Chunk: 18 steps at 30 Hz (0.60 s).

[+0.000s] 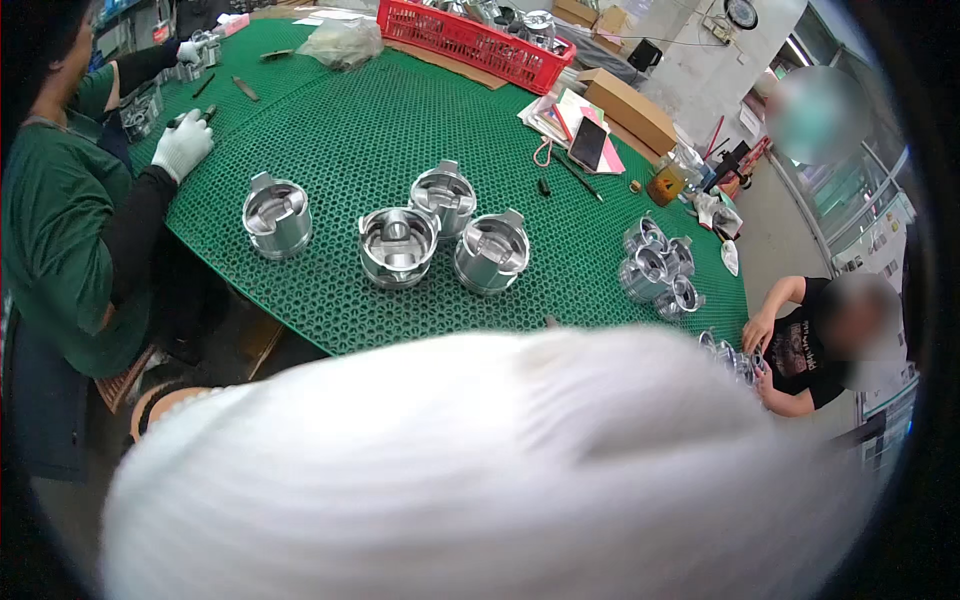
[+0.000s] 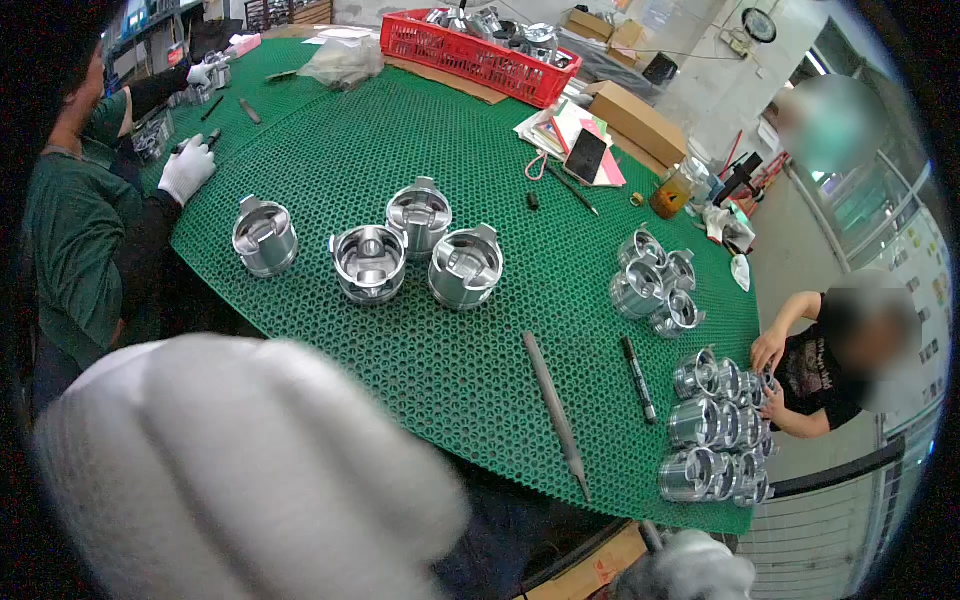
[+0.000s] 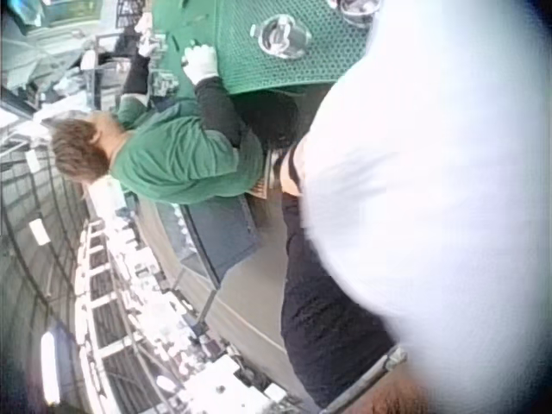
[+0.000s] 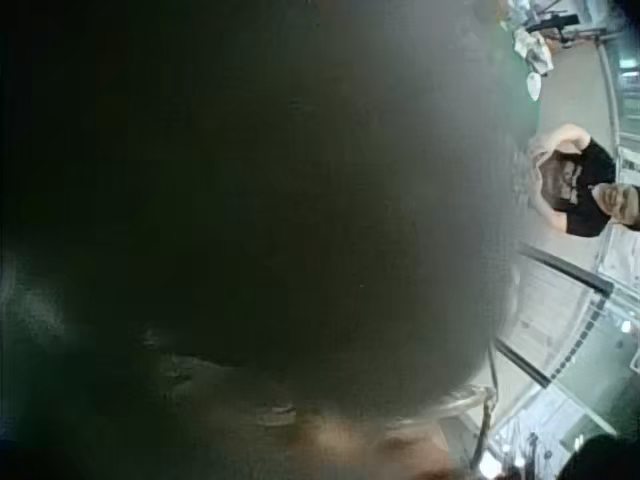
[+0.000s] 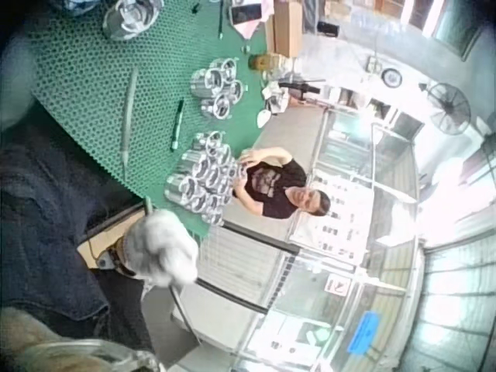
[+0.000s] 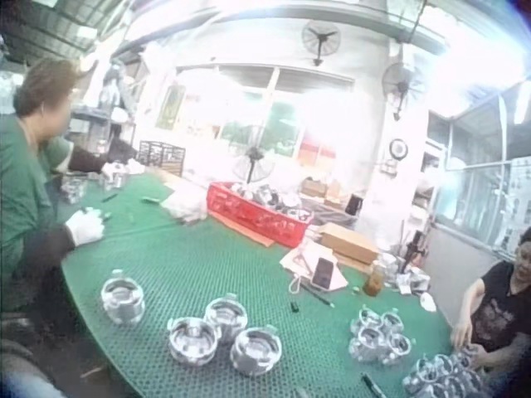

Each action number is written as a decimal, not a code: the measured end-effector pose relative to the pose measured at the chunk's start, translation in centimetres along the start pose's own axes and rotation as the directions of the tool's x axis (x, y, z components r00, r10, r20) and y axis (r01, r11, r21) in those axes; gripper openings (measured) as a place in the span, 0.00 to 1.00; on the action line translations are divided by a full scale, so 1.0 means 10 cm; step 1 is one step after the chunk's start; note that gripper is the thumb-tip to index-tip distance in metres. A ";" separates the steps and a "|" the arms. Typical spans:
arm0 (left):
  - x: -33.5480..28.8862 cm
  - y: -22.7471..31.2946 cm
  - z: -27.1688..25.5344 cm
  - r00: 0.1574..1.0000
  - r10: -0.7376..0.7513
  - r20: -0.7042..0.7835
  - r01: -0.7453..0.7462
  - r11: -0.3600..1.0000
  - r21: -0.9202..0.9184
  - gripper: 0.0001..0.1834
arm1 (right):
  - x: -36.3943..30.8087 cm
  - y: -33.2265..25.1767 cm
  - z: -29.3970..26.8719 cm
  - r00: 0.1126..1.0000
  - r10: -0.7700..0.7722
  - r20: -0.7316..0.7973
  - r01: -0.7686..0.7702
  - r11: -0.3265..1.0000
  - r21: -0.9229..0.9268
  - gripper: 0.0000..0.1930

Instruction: Inspecting metal piston heads and using a file to smooth the edges at a fabrication workbench.

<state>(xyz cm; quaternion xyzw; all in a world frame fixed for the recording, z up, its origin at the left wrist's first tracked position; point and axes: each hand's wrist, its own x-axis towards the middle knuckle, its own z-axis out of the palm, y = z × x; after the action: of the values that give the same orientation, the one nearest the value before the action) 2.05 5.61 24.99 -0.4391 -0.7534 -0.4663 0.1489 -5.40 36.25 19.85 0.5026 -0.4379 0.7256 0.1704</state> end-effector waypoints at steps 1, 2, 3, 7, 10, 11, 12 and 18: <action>-0.05 0.03 -0.02 1.000 -0.015 -0.006 0.015 1.000 0.006 0.07 | -0.05 0.07 -0.05 1.000 -0.012 0.001 0.012 1.000 0.004 0.05; -0.12 0.05 -0.04 0.999 -0.028 -0.020 0.028 1.000 0.008 0.07 | -0.09 0.13 -0.10 0.999 0.043 0.029 -0.042 0.998 -0.053 0.03; -0.19 0.07 -0.07 0.998 -0.045 -0.039 0.046 0.999 0.011 0.07 | -0.14 0.20 -0.13 0.993 0.107 0.054 -0.101 0.989 -0.113 0.05; -0.61 0.28 -0.19 0.972 -0.148 -0.180 0.160 0.985 0.056 0.08 | -0.37 0.51 0.00 0.975 0.179 -0.135 -0.223 0.823 -0.523 0.14; -0.98 0.49 -0.27 0.921 -0.207 -0.330 0.243 0.967 0.073 0.08 | -0.35 0.65 0.21 0.803 0.560 -0.203 -0.575 0.639 -0.511 0.16; -1.09 0.53 -0.27 0.896 -0.221 -0.385 0.267 0.961 0.069 0.08 | -0.31 0.74 0.29 0.817 0.565 -0.110 -0.515 0.632 -0.579 0.15; -1.18 0.57 -0.28 0.871 -0.231 -0.433 0.282 0.958 0.057 0.09 | -0.25 0.85 0.37 0.821 0.570 -0.016 -0.447 0.626 -0.638 0.14; -1.48 0.64 -0.18 0.757 -0.188 -0.626 0.238 0.971 -0.003 0.10 | 0.02 1.57 0.87 0.725 0.526 0.444 0.093 0.564 -0.821 0.17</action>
<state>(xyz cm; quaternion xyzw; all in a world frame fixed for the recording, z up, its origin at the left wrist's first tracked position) 15.30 -2.52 20.22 -0.1660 -0.7242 -0.5694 0.3517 -11.17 20.42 13.69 0.5256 -0.8071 0.2430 0.1156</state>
